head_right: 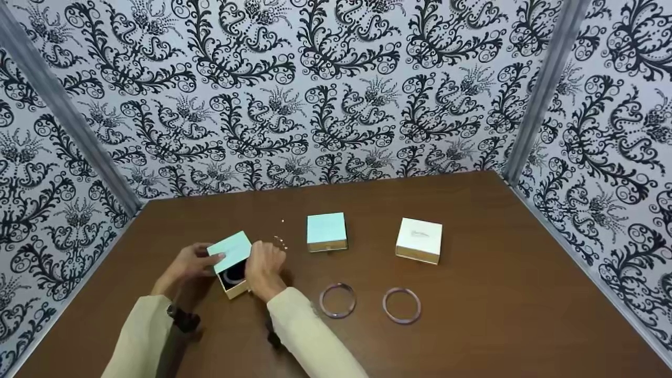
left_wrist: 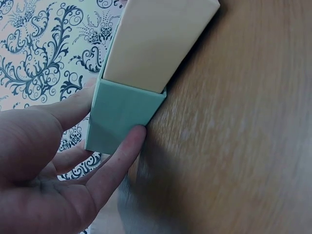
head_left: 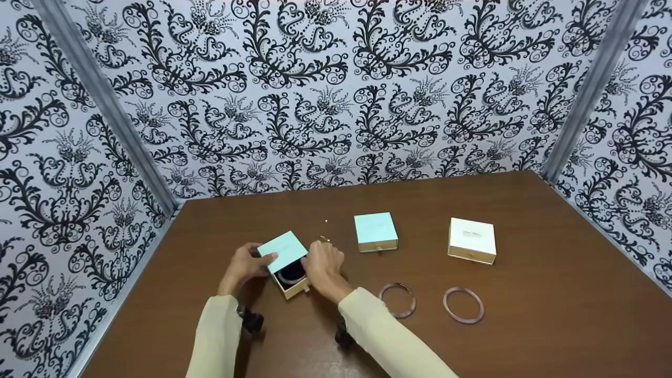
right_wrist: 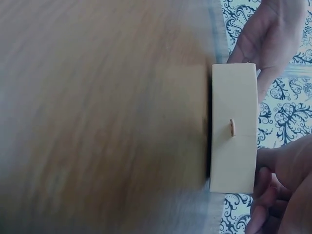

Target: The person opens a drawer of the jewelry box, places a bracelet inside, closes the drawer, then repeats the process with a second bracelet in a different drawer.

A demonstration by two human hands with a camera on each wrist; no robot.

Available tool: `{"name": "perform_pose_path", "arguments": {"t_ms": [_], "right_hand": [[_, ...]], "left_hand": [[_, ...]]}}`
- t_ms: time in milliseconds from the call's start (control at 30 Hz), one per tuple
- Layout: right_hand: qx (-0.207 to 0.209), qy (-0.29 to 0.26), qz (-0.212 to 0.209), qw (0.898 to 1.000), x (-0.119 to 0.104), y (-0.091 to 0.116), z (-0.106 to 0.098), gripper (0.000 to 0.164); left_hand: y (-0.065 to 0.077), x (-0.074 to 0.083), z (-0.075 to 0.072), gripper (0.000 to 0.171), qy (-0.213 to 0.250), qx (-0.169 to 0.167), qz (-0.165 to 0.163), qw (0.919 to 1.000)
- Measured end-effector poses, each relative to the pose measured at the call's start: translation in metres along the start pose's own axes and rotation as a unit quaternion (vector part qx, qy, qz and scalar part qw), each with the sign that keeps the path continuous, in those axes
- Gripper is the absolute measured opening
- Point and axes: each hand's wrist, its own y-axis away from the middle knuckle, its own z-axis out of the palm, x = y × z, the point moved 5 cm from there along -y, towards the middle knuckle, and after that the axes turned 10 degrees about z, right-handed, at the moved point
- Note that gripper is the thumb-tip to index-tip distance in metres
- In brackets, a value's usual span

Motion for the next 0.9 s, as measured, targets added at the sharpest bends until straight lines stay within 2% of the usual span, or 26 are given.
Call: {"name": "perform_pose_path", "arguments": {"t_ms": [200, 333, 400, 500, 633, 900], "right_hand": [[-0.028, -0.032, -0.003, 0.999, 0.005, -0.002, -0.001, 0.058], [-0.039, -0.08, -0.009, 0.996, 0.01, -0.002, -0.005, 0.041], [-0.045, -0.105, -0.003, 0.993, 0.013, -0.001, -0.007, 0.029], [-0.062, -0.135, 0.011, 0.989, 0.02, 0.001, -0.007, 0.021], [-0.089, -0.169, 0.032, 0.981, 0.027, 0.004, -0.007, 0.022], [-0.163, -0.237, 0.071, 0.955, 0.039, 0.012, -0.007, 0.027]], "left_hand": [[-0.001, -0.001, 0.0, 0.056, -0.023, 0.008, 0.005, 0.9997], [-0.001, -0.002, 0.0, 0.056, -0.026, 0.006, 0.007, 0.9996], [-0.001, -0.002, -0.001, 0.056, -0.019, 0.003, 0.005, 0.9998], [-0.001, -0.003, -0.002, 0.057, -0.02, 0.003, 0.003, 0.9998], [-0.001, -0.002, -0.003, 0.057, -0.031, 0.009, 0.004, 0.9995], [0.0, 0.0, 0.0, 0.06, -0.021, -0.005, -0.008, 0.9997]]}}
